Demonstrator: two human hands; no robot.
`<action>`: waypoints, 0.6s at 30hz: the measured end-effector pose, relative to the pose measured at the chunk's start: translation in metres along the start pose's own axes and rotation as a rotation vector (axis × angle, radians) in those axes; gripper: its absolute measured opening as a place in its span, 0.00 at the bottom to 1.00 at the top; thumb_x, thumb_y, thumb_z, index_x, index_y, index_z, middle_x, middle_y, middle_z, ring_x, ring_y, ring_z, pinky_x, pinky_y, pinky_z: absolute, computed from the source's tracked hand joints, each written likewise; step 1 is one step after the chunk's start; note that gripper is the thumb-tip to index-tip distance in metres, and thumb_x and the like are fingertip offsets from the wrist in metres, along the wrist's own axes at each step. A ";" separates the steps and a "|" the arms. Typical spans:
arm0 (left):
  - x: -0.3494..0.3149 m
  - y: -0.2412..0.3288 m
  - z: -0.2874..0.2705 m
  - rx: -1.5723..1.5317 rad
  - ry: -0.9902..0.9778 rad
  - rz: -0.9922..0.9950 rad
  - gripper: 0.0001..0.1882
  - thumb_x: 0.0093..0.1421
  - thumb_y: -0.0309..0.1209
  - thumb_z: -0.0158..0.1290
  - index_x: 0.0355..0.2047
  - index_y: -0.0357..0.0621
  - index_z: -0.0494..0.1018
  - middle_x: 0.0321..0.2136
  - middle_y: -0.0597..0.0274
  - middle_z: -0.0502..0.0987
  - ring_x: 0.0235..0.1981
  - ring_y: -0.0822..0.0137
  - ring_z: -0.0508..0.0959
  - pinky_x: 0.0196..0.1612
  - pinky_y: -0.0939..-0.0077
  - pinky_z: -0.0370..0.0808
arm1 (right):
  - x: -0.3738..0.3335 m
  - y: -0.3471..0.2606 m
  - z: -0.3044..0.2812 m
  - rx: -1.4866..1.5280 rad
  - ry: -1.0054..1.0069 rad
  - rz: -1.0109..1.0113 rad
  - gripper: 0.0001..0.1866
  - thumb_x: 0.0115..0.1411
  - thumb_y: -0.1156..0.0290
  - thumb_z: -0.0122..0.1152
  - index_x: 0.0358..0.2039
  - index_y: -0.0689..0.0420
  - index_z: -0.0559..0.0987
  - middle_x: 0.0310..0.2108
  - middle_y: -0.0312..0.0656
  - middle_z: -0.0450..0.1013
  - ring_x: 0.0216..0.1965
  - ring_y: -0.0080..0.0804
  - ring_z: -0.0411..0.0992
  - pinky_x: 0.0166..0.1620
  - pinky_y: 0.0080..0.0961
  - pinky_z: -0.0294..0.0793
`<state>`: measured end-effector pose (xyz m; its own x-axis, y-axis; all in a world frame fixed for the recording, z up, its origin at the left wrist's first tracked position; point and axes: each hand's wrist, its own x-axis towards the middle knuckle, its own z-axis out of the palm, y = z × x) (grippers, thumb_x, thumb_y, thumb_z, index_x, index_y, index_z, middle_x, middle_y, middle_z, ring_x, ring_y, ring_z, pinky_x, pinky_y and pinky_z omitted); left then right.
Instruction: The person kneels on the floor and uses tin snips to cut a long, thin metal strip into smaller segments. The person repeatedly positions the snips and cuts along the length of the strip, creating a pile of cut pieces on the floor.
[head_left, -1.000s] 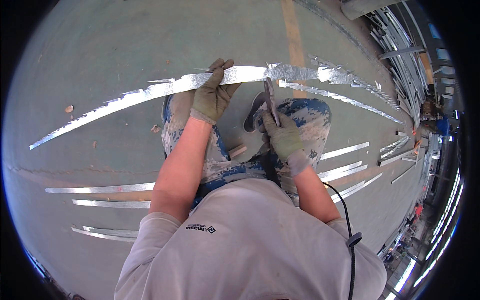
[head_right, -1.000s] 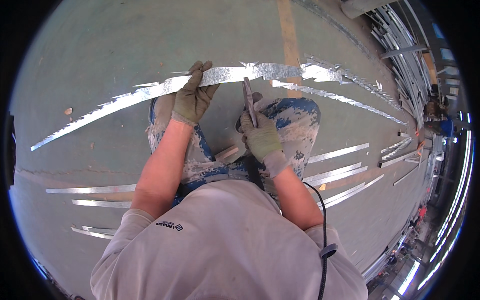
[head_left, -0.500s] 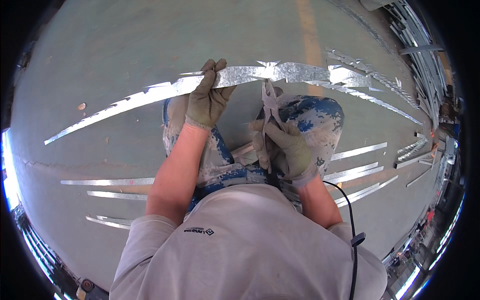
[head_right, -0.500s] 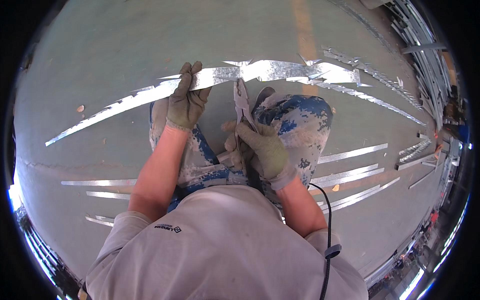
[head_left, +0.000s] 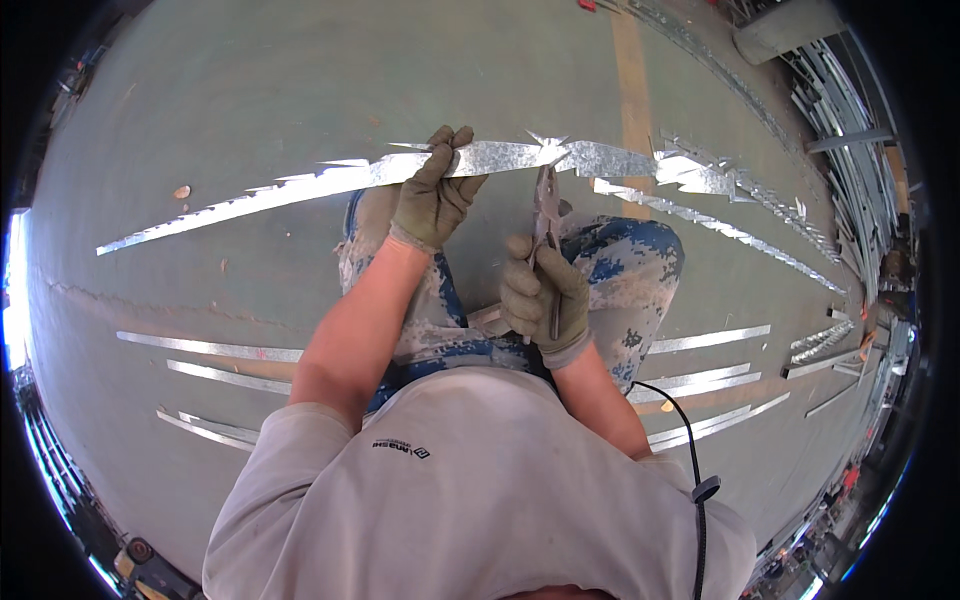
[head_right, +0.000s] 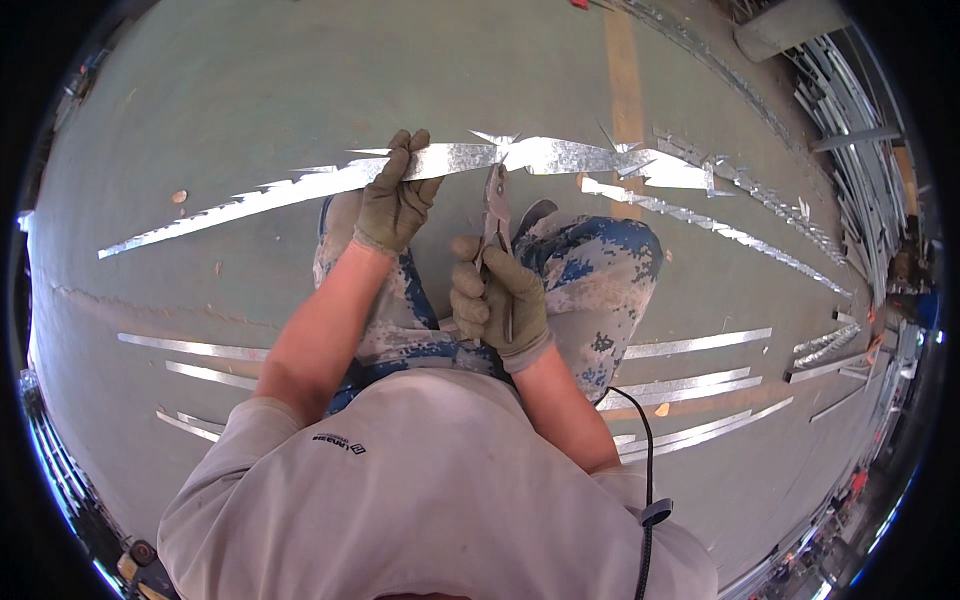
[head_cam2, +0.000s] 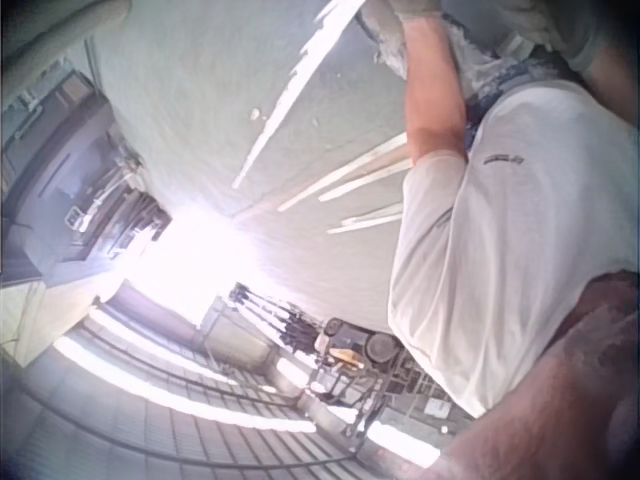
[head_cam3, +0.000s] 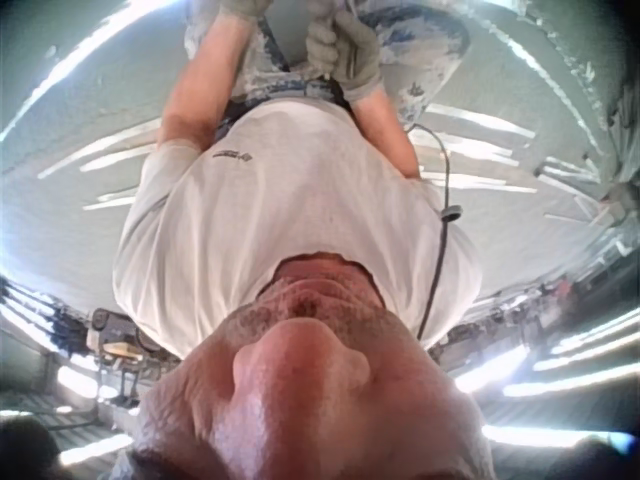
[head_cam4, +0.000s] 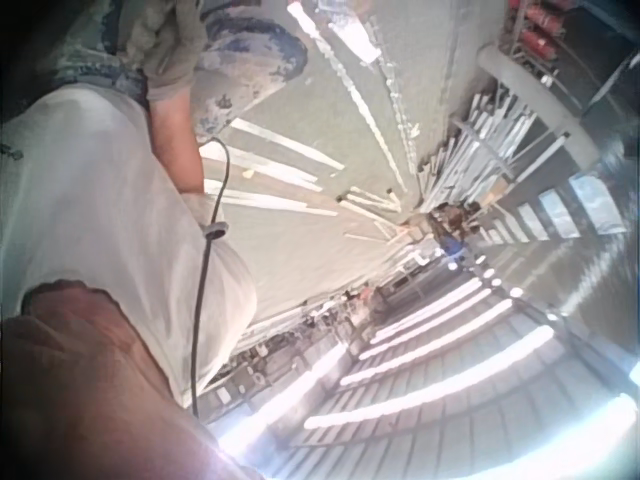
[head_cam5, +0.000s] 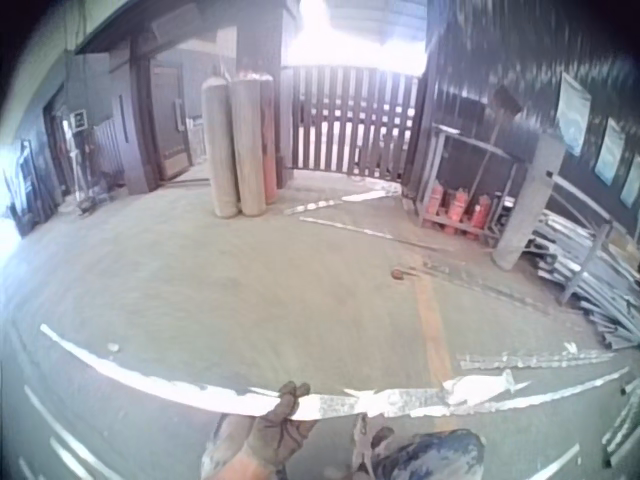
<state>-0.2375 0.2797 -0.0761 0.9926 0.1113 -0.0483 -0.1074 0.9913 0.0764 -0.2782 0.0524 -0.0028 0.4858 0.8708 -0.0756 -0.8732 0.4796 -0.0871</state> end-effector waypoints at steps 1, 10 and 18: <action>0.000 0.000 0.001 -0.031 -0.015 0.004 0.14 0.72 0.27 0.51 0.56 0.43 0.73 0.57 0.52 0.78 0.56 0.53 0.81 0.59 0.51 0.83 | 0.004 0.003 -0.003 0.043 -0.078 0.016 0.24 0.75 0.56 0.51 0.63 0.57 0.72 0.35 0.37 0.75 0.27 0.27 0.70 0.26 0.28 0.69; -0.008 0.000 0.006 0.046 0.002 -0.041 0.13 0.72 0.27 0.51 0.55 0.42 0.75 0.57 0.52 0.78 0.57 0.55 0.80 0.60 0.54 0.82 | -0.005 -0.014 0.020 -0.215 0.154 -0.041 0.25 0.74 0.58 0.53 0.63 0.61 0.72 0.36 0.36 0.76 0.25 0.23 0.69 0.23 0.23 0.66; -0.011 0.005 0.018 0.021 0.232 0.036 0.22 0.69 0.30 0.53 0.62 0.38 0.69 0.61 0.48 0.73 0.62 0.49 0.74 0.65 0.46 0.75 | -0.010 -0.022 0.036 -0.208 0.240 -0.014 0.23 0.75 0.61 0.49 0.62 0.64 0.72 0.33 0.35 0.73 0.23 0.21 0.67 0.20 0.21 0.61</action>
<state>-0.2479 0.2823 -0.0572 0.9483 0.1626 -0.2724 -0.1394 0.9849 0.1024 -0.2651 0.0372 0.0353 0.5144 0.8021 -0.3034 -0.8518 0.4370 -0.2889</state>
